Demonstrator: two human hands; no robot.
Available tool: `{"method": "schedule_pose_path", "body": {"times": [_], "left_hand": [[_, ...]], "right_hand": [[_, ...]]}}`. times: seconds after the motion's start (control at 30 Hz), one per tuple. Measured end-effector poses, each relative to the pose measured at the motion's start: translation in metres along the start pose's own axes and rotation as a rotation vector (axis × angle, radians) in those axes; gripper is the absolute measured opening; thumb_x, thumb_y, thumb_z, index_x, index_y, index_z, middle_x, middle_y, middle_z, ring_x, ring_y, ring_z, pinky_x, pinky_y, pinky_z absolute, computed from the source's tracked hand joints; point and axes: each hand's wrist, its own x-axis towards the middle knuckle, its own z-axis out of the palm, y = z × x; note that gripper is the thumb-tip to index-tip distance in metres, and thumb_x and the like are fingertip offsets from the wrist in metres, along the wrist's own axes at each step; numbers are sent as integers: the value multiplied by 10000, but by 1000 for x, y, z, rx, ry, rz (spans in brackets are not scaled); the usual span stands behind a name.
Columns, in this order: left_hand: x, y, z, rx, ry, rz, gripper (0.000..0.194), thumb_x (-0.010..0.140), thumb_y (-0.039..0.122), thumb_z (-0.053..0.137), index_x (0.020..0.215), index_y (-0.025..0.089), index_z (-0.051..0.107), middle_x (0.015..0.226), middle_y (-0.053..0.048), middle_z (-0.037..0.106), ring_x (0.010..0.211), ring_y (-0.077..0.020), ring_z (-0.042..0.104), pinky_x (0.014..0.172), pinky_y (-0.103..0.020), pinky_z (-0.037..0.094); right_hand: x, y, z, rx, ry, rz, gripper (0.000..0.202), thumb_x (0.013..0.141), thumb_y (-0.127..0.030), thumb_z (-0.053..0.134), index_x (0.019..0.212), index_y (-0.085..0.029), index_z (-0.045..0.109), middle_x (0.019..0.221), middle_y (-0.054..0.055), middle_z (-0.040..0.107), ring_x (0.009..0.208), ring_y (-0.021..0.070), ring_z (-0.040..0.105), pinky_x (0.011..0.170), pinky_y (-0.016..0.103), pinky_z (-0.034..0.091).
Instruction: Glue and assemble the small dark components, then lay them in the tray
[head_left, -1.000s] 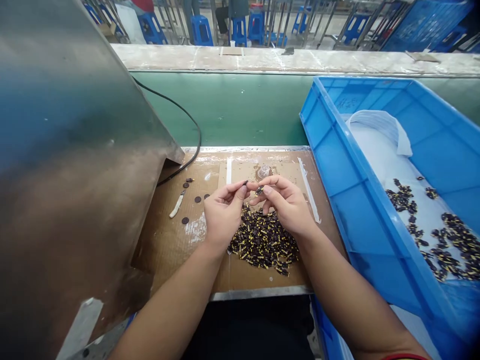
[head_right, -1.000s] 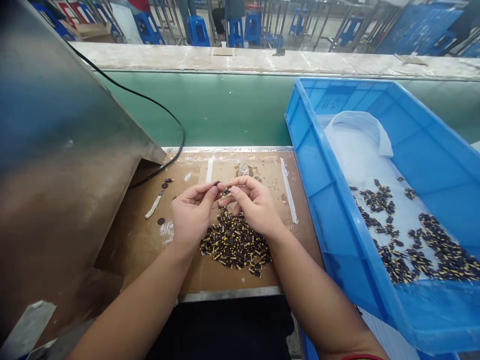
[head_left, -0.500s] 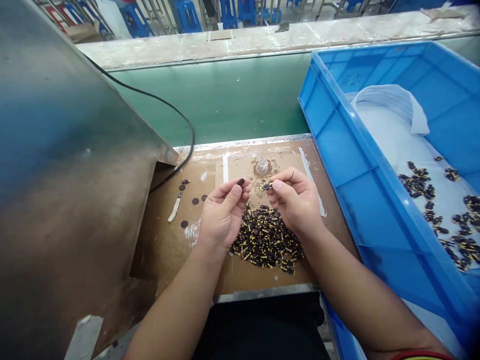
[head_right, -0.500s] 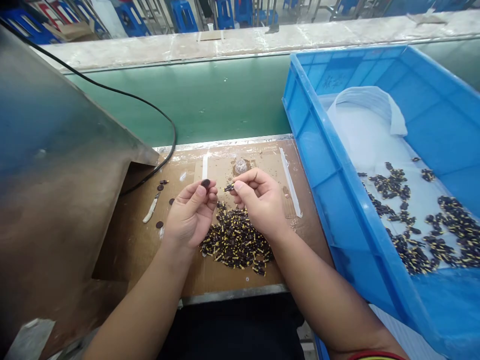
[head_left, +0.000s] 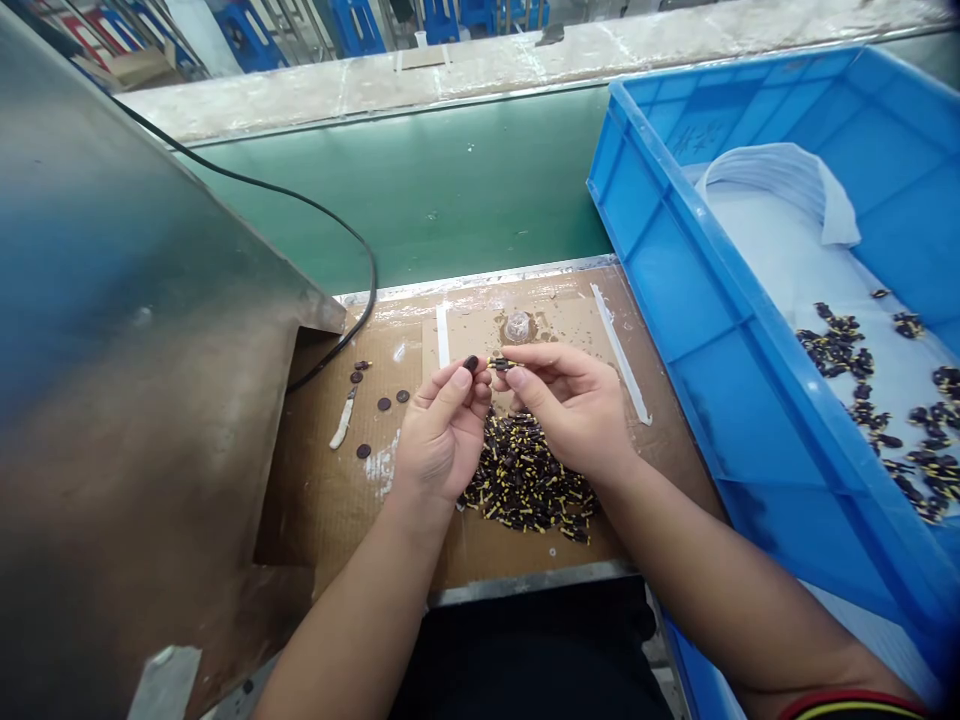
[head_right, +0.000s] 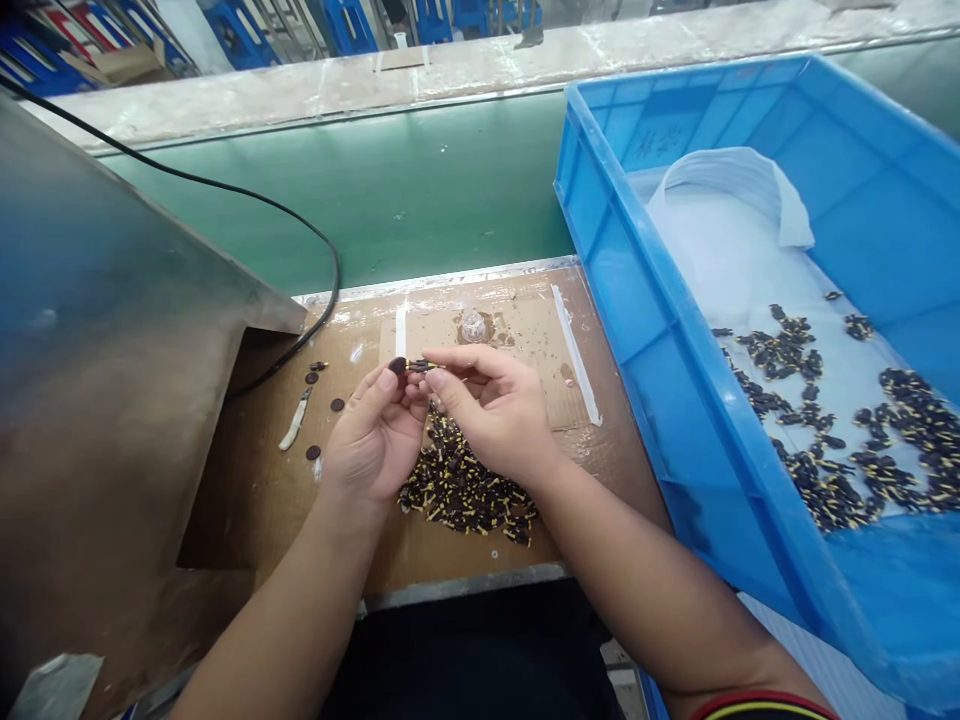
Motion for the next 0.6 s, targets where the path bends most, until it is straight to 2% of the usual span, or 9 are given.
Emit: {"method": "schedule_pose_path", "body": {"times": [0.13, 0.23, 0.33, 0.43, 0.6], "left_hand": [[-2, -5, 2, 100, 29, 106, 170, 717, 254, 884, 857, 226, 791, 947, -35, 771, 859, -109, 715, 868, -219, 575], [-3, -10, 5, 174, 73, 201, 172, 725, 258, 883, 865, 212, 793, 957, -51, 774, 890, -145, 730, 914, -282, 586], [-4, -11, 6, 180, 97, 245, 180, 720, 270, 894, 854, 203, 794, 931, -54, 775, 862, -141, 733, 887, -267, 598], [-3, -8, 7, 134, 102, 236, 214, 683, 286, 921, 833, 202, 793, 892, -43, 774, 788, -108, 722, 799, -200, 594], [-1, -1, 6, 29, 51, 164, 251, 668, 324, 934, 820, 191, 787, 879, -25, 766, 743, -72, 695, 757, -152, 579]], "right_hand": [[-3, 4, 1, -5, 54, -14, 176, 893, -279, 739, 1066, -309, 754, 1003, 6, 756, 848, 165, 737, 830, 377, 667], [-3, 7, 2, 8, 43, 13, 169, 893, -290, 742, 1062, -285, 754, 999, 13, 756, 861, 166, 742, 811, 359, 675], [-3, 6, 3, 21, 22, 21, 163, 891, -285, 745, 1053, -277, 755, 971, 11, 760, 827, 156, 743, 792, 343, 676], [-4, 5, 3, -38, 18, -33, 171, 900, -274, 731, 1069, -269, 756, 988, 13, 766, 819, 147, 739, 764, 321, 667], [-4, 3, 0, -242, 4, -244, 186, 879, -197, 732, 1059, -227, 766, 1009, 29, 767, 903, 152, 723, 741, 283, 633]]}}
